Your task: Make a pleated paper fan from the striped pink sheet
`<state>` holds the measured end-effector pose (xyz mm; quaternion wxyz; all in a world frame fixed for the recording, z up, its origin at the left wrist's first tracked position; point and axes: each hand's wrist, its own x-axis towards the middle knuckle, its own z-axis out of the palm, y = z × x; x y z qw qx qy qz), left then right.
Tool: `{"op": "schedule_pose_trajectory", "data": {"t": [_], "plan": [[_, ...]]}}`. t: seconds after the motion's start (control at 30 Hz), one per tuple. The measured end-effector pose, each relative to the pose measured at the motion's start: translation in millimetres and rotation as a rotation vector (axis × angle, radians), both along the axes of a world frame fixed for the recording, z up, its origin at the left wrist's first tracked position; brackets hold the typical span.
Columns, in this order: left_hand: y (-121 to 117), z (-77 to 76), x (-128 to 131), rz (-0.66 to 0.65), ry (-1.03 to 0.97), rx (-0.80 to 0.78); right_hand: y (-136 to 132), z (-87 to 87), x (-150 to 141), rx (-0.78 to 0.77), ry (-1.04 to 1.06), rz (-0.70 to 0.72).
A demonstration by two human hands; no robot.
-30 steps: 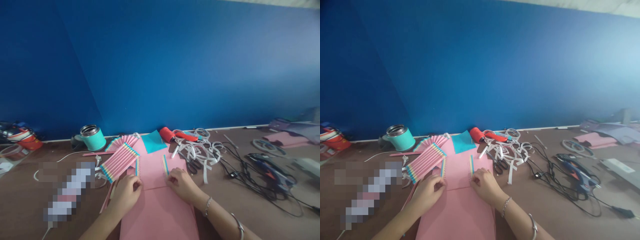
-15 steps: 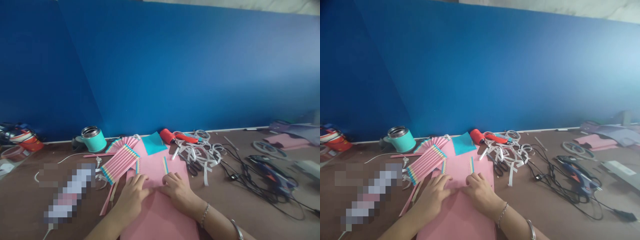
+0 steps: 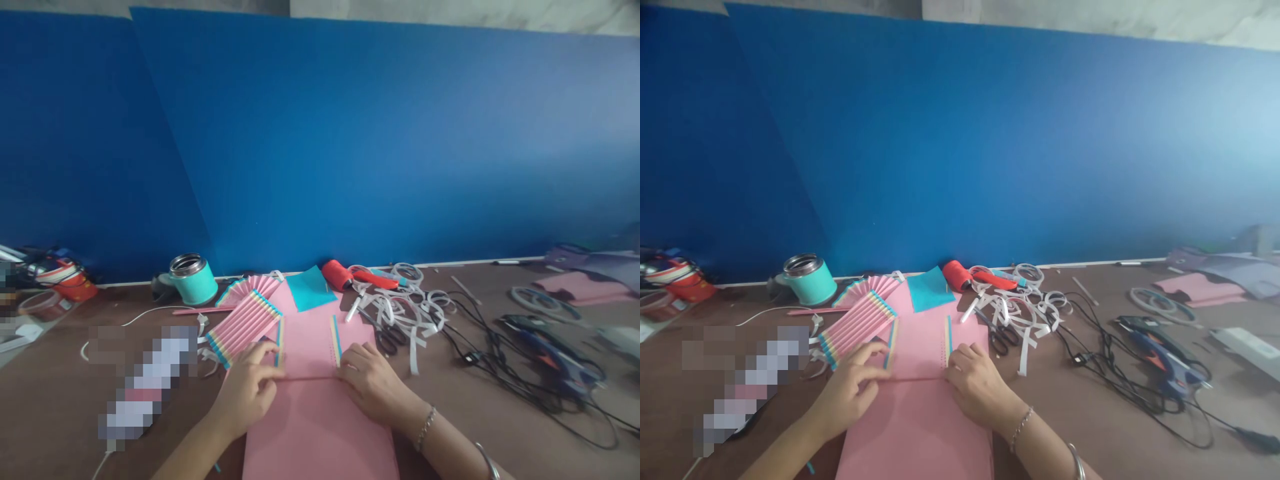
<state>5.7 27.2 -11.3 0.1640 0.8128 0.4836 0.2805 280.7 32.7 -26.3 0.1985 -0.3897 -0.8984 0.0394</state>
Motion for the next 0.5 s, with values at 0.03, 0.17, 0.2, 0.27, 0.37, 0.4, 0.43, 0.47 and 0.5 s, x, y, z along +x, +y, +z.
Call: {"op": "schedule_pose_trajectory", "data": {"t": [0.03, 0.17, 0.2, 0.27, 0.37, 0.4, 0.43, 0.47, 0.5], "plan": [[2, -0.1, -1, 0.046, -0.102, 0.0, 1, -1.0, -1, 0.006, 0.036, -0.005], [0, 5.8, 4, 0.251, -0.396, -0.206, 4, 1.1, -7, -0.037, 0.352, -0.022], [-3, 8.1, 9, 0.231, -0.412, -0.34, 3, 2.9, -9, -0.052, 0.433, -0.016], [-10, 11.0, 23, 0.134, -0.466, -0.607, 0, 7.1, -14, -0.061, 0.531, 0.02], [-17, 8.1, 47, 0.072, -0.589, -0.704, -7, 12.6, -20, -0.043, 0.511, 0.077], [-17, 5.6, 55, 0.148, -0.601, -0.68, -9, 13.8, -22, -0.037, 0.479, 0.09], [-16, 3.3, 61, 0.245, -0.602, -0.663, -11, 14.6, -22, -0.031, 0.443, 0.101], [-14, 1.8, 65, 0.346, -0.606, -0.623, -12, 15.0, -22, -0.023, 0.403, 0.11], [-11, 1.8, 68, 0.41, -0.594, -0.565, -13, 15.2, -22, -0.007, 0.364, 0.115]]}}
